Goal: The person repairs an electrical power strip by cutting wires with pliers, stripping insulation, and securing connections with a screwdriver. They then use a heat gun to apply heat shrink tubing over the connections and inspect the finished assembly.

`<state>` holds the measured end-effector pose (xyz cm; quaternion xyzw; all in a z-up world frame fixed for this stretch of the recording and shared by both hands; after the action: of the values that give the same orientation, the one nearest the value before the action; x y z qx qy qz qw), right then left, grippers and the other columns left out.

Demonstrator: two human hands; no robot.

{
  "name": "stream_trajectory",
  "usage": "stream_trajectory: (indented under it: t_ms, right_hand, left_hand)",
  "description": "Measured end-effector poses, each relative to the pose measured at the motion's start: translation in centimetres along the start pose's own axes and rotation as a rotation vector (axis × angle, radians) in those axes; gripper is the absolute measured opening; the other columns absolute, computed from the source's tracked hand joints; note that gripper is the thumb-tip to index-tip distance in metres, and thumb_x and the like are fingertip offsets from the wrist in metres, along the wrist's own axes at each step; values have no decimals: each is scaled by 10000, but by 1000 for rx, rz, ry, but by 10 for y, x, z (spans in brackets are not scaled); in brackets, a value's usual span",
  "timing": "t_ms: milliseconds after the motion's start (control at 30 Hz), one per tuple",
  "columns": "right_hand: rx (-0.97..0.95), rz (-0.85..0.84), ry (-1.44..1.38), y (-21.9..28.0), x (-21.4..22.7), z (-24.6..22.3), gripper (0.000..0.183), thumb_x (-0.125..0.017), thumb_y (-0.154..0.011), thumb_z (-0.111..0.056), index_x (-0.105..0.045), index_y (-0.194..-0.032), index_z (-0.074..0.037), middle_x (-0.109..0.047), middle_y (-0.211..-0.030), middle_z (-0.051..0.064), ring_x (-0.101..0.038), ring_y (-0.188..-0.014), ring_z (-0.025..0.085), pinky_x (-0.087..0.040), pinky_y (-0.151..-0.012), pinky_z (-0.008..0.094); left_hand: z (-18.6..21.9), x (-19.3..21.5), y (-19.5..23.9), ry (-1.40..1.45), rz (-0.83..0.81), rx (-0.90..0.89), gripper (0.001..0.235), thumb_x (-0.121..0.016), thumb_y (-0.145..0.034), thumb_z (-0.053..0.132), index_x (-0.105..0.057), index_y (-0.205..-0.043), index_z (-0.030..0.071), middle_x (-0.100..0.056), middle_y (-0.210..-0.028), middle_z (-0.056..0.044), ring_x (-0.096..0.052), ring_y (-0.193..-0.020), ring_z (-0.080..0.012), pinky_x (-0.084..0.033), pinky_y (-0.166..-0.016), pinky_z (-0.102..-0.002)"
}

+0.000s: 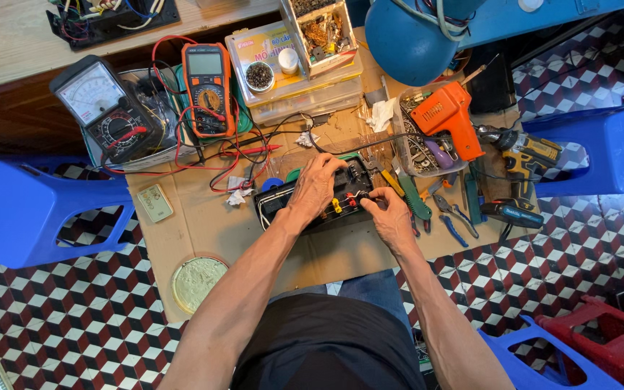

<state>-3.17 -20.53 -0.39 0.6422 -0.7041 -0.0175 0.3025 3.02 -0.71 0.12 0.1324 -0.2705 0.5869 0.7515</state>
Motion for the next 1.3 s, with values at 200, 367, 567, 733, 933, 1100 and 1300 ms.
stream_trajectory:
  t_ms: [200, 367, 567, 733, 933, 1100, 1300]
  right_hand:
    - [5, -8, -20, 2, 0, -2, 317, -762, -878, -263, -668, -1074, -32, -628, -856, 6, -540, -768, 95, -456, -680, 255]
    - [12, 2, -10, 2, 1, -1, 322, -765, -877, -263, -676, -1076, -26, -630, -847, 20, -536, -764, 105, -454, -679, 264]
    - [121, 74, 54, -1, -3, 5, 317, -788, -854, -257, -692, -1051, -28, -668, -858, 27, -595, -798, 100, -486, -714, 258]
    - [98, 28, -47, -4, -6, 12, 289, -760, -885, -250, -667, -1048, -30, -616, -798, 21, -539, -715, 95, -454, -624, 273]
    - [7, -17, -101, 1, -3, 8, 278, -741, -885, -240, -650, -1049, -35, -586, -721, 2, -490, -593, 84, -400, -518, 272]
    - [165, 2, -23, -3, 0, 6, 278, -757, -911, -245, -662, -1043, -20, -612, -789, 5, -535, -688, 73, -444, -592, 258]
    - [22, -26, -31, -7, -2, 7, 308, -749, -876, -258, -657, -1066, -34, -604, -788, 46, -530, -696, 144, -446, -618, 320]
  left_hand:
    - [0, 0, 0, 13, -9, 34, 356, -583, -890, -83, -663, -1178, 111, -620, -1218, -140, -609, -1144, -353, -503, -995, -437]
    - [29, 24, 3, 35, 140, -39, 302, -600, -929, 17, -631, -1229, 27, -627, -1202, -193, -604, -1126, -375, -488, -987, -441]
    - [139, 89, 44, 455, 361, 211, 180, -617, -1039, 186, -679, -1019, 19, -656, -844, -44, -575, -740, -148, -466, -655, -276]
    - [223, 136, 84, 446, 471, -35, 183, -620, -1039, 192, -676, -1034, 18, -659, -868, -52, -582, -767, -156, -470, -685, -281]
    - [254, 143, 81, 280, 564, -245, 189, -624, -1038, 199, -673, -1053, 17, -663, -897, -63, -592, -800, -165, -475, -720, -288]
    - [281, 156, 101, 244, 574, -277, 196, -627, -1038, 205, -671, -1068, 17, -666, -921, -71, -600, -828, -173, -479, -749, -294]
    - [306, 178, 108, 189, 599, -311, 206, -630, -1037, 212, -667, -1086, 16, -670, -950, -82, -609, -860, -182, -484, -785, -300]
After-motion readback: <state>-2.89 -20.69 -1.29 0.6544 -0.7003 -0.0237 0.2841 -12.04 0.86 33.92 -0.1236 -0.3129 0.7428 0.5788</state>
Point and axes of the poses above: each hand's wrist, its own y-axis away from the middle knuckle, its own x-axis out of the back of the hand, z = x × y, the point moved 3 cm from there along -y, towards the middle knuckle
